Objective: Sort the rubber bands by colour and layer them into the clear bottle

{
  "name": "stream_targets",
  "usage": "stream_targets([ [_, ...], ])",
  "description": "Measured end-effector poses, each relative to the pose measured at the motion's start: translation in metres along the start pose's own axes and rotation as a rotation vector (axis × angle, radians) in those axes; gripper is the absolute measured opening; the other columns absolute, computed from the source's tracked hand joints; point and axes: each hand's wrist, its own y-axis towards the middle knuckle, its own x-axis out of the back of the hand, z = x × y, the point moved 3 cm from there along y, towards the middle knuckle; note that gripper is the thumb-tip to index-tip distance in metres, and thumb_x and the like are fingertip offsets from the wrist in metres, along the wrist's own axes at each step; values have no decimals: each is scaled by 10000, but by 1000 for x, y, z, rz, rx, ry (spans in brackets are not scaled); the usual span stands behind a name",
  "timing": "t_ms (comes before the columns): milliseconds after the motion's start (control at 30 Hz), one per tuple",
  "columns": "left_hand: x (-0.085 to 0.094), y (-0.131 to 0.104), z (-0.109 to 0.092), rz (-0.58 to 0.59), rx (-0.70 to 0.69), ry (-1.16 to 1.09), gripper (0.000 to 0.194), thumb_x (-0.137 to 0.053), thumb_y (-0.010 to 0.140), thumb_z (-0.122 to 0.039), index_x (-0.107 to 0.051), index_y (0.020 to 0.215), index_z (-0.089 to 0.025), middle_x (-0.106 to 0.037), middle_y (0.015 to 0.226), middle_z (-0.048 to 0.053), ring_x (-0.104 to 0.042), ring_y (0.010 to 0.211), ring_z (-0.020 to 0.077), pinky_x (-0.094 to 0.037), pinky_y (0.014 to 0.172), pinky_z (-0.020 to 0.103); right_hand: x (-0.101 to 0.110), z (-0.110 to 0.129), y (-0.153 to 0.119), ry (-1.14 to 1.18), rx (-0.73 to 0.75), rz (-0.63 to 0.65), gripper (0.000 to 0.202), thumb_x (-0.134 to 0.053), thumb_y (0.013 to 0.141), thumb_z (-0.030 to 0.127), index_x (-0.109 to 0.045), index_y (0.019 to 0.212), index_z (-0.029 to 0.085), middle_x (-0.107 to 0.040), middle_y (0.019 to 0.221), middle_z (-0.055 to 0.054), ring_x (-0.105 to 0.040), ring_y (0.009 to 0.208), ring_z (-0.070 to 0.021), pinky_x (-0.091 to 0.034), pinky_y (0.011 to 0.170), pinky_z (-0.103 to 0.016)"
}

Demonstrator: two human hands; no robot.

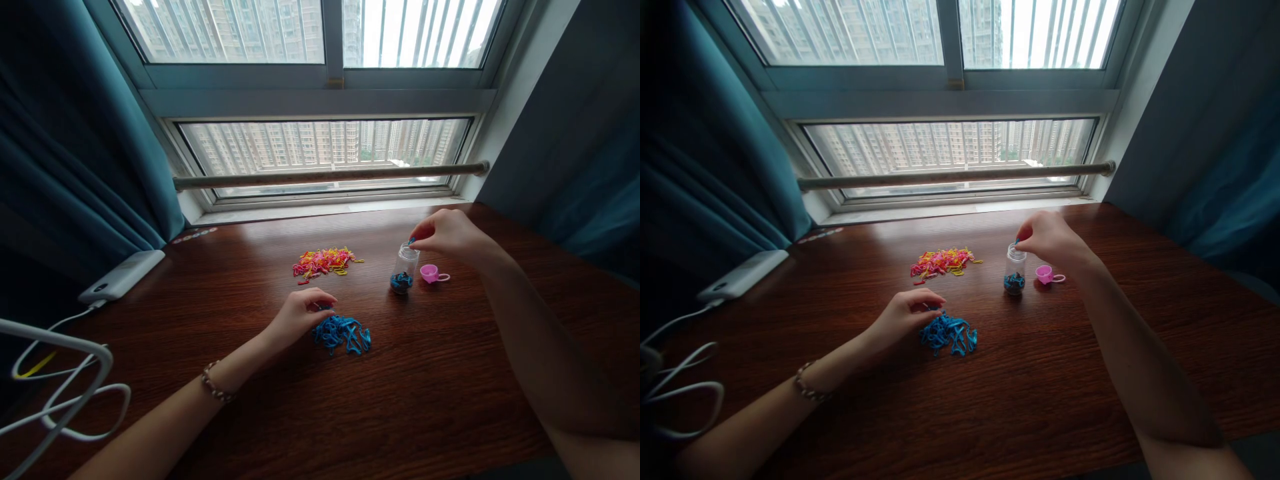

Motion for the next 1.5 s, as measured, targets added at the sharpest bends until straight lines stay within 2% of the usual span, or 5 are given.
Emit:
stream_targets([
  [400,-1,-2,-12,18,-91,-23,151,-602,738,-264,-697,759,-149,-658,831,85,-604,746,158,-484,679,237,0,16,-9,76,78,-47,98,-645,675,262,-707,681,186,-651,609,-17,-588,575,-147,-426,506,-238],
  [700,-5,-7,-11,33,-104,170,169,-572,768,-268,-700,828,-177,-686,765,59,-599,660,148,-453,633,230,-55,66,-33,87,299,268,57,-637,682,173,-691,698,167,-615,574,-9,-487,485,-92,-339,473,-220],
  [967,8,-1,-8,100,-99,262,211,-574,759,-343,-684,861,-194,-618,910,62,-551,831,175,-427,739,252,-117,75,-41,-67,344,475,59,-628,656,171,-674,693,172,-630,628,-38,-557,583,-148,-337,511,-228],
  [1200,11,-7,4,294,68,375,579,-770,433,-464,-582,885,-153,-548,792,12,-497,693,155,-372,555,215,-145,75,-46,-47,371,482,352,-704,635,386,-647,875,134,-622,864,-104,-578,799,-219,-414,657,-257],
  [1500,0,-9,1,291,54,244,185,-646,658,-314,-622,703,-136,-566,600,-16,-479,550,101,-323,490,185,-164,81,-54,68,375,377,310,-688,675,343,-639,894,129,-599,867,-85,-561,777,-192,-415,684,-259],
])
